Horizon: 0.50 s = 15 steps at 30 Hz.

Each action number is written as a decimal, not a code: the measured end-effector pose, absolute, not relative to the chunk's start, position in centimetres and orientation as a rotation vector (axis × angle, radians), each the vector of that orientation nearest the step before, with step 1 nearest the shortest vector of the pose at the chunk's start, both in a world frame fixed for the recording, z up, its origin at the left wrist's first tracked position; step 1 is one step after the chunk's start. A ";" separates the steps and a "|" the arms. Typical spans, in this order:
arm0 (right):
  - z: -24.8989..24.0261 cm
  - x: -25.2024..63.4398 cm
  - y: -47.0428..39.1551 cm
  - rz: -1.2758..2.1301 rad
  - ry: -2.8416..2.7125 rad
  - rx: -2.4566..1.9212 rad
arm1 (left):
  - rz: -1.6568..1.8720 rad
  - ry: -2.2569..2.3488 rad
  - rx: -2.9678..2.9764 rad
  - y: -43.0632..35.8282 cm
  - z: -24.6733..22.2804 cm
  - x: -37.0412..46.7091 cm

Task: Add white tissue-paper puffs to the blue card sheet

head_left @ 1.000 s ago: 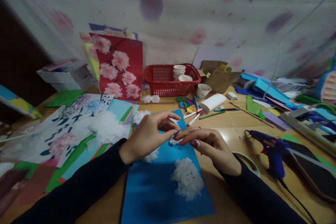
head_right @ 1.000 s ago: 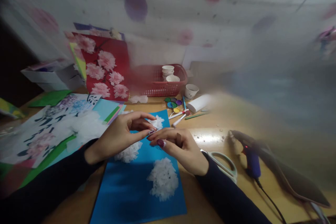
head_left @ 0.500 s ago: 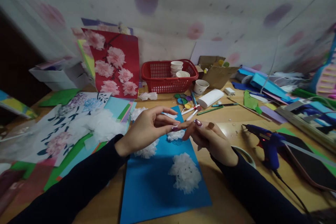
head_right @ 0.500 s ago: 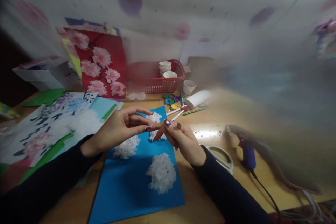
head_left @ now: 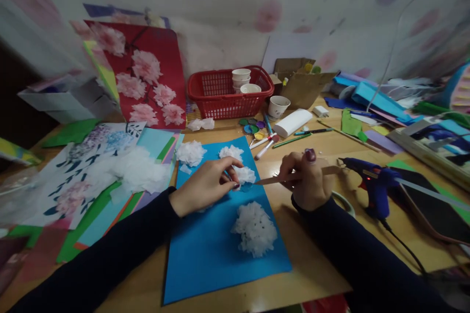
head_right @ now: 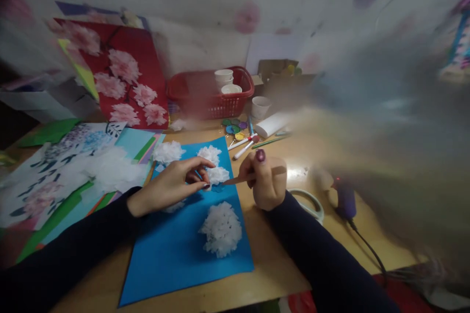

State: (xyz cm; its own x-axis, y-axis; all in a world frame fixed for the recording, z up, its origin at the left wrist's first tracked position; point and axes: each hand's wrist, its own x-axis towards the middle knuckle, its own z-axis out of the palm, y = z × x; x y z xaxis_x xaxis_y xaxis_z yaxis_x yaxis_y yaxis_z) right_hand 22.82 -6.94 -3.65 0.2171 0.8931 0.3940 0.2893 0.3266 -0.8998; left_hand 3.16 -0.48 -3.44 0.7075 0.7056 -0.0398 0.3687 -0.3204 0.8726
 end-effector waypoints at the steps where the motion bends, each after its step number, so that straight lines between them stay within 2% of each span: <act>1: -3.8 22.7 -7.1 0.589 -1.373 -1.230 | 0.452 0.818 1.960 -0.4 -3.8 3.3; 8: -5.1 22.5 -6.5 0.320 -1.873 -1.159 | 0.517 0.851 2.127 -0.4 -4.6 3.5; 15: -5.6 22.4 -5.9 0.239 -1.958 -1.087 | 0.513 0.847 2.164 -0.4 -4.8 3.6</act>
